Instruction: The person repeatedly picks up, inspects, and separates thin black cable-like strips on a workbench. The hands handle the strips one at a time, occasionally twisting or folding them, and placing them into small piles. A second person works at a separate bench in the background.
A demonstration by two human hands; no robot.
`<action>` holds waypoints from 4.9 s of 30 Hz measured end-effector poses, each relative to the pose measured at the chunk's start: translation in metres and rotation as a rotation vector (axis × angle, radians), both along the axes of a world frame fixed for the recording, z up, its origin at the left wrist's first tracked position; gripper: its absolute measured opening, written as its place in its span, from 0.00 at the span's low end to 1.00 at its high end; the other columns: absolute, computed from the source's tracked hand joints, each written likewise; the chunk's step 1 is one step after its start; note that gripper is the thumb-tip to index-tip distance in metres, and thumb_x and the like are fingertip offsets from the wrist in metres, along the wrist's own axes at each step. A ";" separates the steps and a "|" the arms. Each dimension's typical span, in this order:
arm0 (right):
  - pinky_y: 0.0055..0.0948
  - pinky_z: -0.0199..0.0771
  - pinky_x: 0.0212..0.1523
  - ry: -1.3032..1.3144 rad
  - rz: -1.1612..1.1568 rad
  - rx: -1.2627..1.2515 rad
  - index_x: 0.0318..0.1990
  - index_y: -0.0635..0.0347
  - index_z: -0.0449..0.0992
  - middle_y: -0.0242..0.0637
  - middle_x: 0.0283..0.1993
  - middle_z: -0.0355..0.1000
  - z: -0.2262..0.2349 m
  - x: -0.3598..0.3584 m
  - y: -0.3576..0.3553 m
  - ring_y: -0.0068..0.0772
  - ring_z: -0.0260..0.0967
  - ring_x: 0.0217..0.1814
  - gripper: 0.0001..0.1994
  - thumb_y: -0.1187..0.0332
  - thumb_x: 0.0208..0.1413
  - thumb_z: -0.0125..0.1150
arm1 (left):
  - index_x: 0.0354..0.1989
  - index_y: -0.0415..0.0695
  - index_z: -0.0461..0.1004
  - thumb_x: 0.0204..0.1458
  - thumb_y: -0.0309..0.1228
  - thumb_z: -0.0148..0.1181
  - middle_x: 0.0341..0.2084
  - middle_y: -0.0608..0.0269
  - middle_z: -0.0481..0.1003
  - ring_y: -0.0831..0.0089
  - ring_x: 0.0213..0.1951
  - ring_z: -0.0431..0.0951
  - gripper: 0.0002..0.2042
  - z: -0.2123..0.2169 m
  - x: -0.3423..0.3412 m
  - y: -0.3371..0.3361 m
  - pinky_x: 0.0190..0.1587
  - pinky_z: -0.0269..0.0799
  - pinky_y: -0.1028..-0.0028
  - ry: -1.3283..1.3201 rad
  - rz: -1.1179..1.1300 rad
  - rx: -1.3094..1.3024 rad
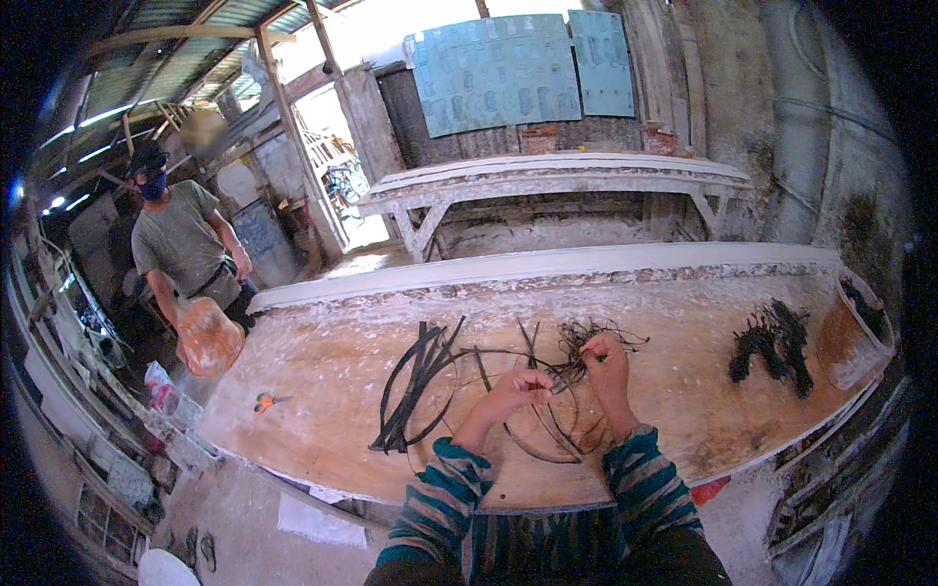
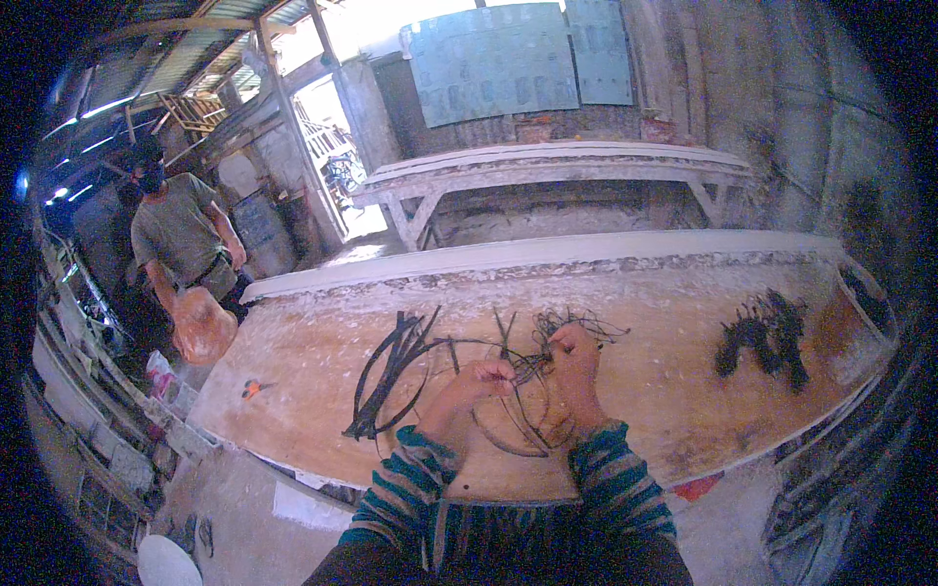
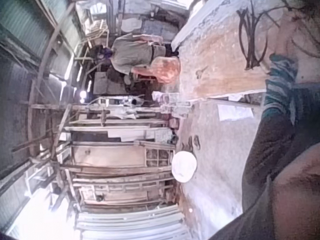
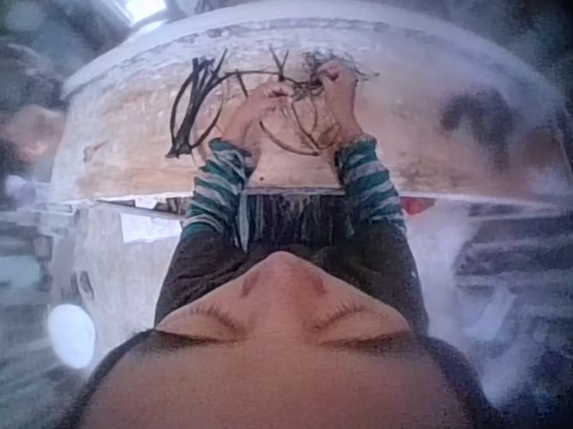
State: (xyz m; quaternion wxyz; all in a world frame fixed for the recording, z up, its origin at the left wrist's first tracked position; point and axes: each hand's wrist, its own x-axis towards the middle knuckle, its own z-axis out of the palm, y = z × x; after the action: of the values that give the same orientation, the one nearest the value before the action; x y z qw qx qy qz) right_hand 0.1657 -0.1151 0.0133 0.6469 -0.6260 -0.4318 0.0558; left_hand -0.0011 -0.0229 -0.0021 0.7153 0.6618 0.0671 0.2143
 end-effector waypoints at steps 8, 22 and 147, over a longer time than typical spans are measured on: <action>0.29 0.60 0.42 -0.288 -0.271 0.093 0.28 0.60 0.74 0.36 0.33 0.65 -0.004 0.004 0.004 0.33 0.60 0.39 0.04 0.75 0.42 0.58 | 0.23 0.44 0.67 0.45 0.25 0.58 0.20 0.74 0.66 0.85 0.22 0.63 0.05 0.008 0.004 -0.005 0.24 0.59 0.84 0.027 0.178 0.158; 0.24 0.63 0.46 -0.069 0.876 -0.166 0.33 0.61 0.76 0.36 0.45 0.63 0.006 -0.024 -0.006 0.26 0.61 0.49 0.06 0.72 0.47 0.58 | 0.27 0.41 0.71 0.43 0.27 0.59 0.18 0.72 0.69 0.85 0.22 0.65 0.04 -0.002 -0.008 0.033 0.23 0.60 0.85 -0.079 0.968 0.010; 0.16 0.59 0.28 0.048 0.342 0.051 0.23 0.59 0.65 0.25 0.22 0.62 -0.024 -0.006 0.012 0.16 0.59 0.25 0.08 0.81 0.40 0.58 | 0.28 0.40 0.73 0.45 0.27 0.59 0.23 0.71 0.72 0.83 0.28 0.68 0.04 0.002 0.004 0.003 0.34 0.63 0.82 0.188 0.155 0.270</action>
State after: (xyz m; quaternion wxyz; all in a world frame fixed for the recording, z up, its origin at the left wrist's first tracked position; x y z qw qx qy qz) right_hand 0.1599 -0.1027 -0.0109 0.6540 -0.5253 -0.5176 0.1689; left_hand 0.0032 -0.0202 0.0000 0.5919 0.7617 0.1552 0.2129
